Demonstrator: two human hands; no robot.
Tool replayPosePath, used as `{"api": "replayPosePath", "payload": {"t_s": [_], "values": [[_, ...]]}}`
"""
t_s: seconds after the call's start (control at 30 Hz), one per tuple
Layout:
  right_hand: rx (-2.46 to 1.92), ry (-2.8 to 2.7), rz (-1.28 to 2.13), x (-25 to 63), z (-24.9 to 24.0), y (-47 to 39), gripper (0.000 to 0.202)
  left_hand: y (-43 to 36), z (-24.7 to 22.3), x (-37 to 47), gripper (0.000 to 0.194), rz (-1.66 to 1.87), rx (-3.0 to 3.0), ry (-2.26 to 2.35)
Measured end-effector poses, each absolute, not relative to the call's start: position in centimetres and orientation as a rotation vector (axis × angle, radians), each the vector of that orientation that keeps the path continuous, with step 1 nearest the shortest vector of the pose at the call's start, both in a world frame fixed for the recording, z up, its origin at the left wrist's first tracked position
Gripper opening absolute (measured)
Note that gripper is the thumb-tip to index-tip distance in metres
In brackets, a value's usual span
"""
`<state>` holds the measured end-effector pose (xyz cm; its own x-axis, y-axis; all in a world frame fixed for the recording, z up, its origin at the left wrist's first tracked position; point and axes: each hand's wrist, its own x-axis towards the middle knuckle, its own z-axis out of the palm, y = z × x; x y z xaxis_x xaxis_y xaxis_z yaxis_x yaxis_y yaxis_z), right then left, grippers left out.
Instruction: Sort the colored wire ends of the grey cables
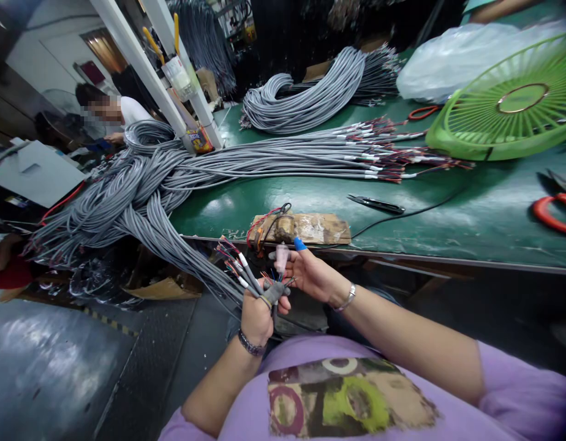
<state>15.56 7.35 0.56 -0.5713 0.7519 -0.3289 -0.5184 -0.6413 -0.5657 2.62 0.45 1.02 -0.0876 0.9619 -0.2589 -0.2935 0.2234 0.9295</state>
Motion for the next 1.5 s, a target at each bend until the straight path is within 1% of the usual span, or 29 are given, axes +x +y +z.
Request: {"api": "replayPosePath", "payload": {"t_s": [0.17,0.33,0.47,0.73,0.9,1.0,1.07,1.2,1.3,1.5], "values": [[-0.709,-0.538,2.175,15.6,0.6,7.6,0.032,-0.2,1.4,3.0,0.035,1.276,0.770,1.218],[-0.709,-0.494,2.154,15.2,0.1,7.5,0.030,0.1,1.5,3.2,0.039,1.295,0.756,1.237],[-0.692,-0.481,2.112,14.9,-0.1,7.6,0.027,0.6,1.4,3.2,0.037,1.313,0.746,1.236],[-0.696,-0.478,2.074,14.5,-0.1,7.4,0.029,0.9,1.0,3.4,0.036,1.272,0.752,1.286],[-0.671,-0.459,2.161,15.1,-0.3,7.3,0.039,0.5,1.0,3.2,0.035,1.290,0.759,1.259],[-0.685,-0.555,2.248,15.9,-0.2,6.9,0.048,0.1,0.9,3.1,0.034,1.316,0.753,1.249],[-0.742,-0.667,2.256,16.4,-0.1,6.4,0.050,-0.3,0.5,3.0,0.035,1.323,0.782,1.258],[-0.873,-1.006,2.072,17.0,0.4,5.2,0.042,-0.7,-0.5,2.8,0.033,1.287,0.879,1.264],[-0.854,-1.219,1.955,17.0,0.9,4.6,0.037,-0.9,-0.8,2.6,0.031,1.235,0.945,1.250],[-0.710,-1.340,2.042,17.1,1.8,4.3,0.038,-0.8,-0.1,2.3,0.033,1.016,1.053,1.198]]}}
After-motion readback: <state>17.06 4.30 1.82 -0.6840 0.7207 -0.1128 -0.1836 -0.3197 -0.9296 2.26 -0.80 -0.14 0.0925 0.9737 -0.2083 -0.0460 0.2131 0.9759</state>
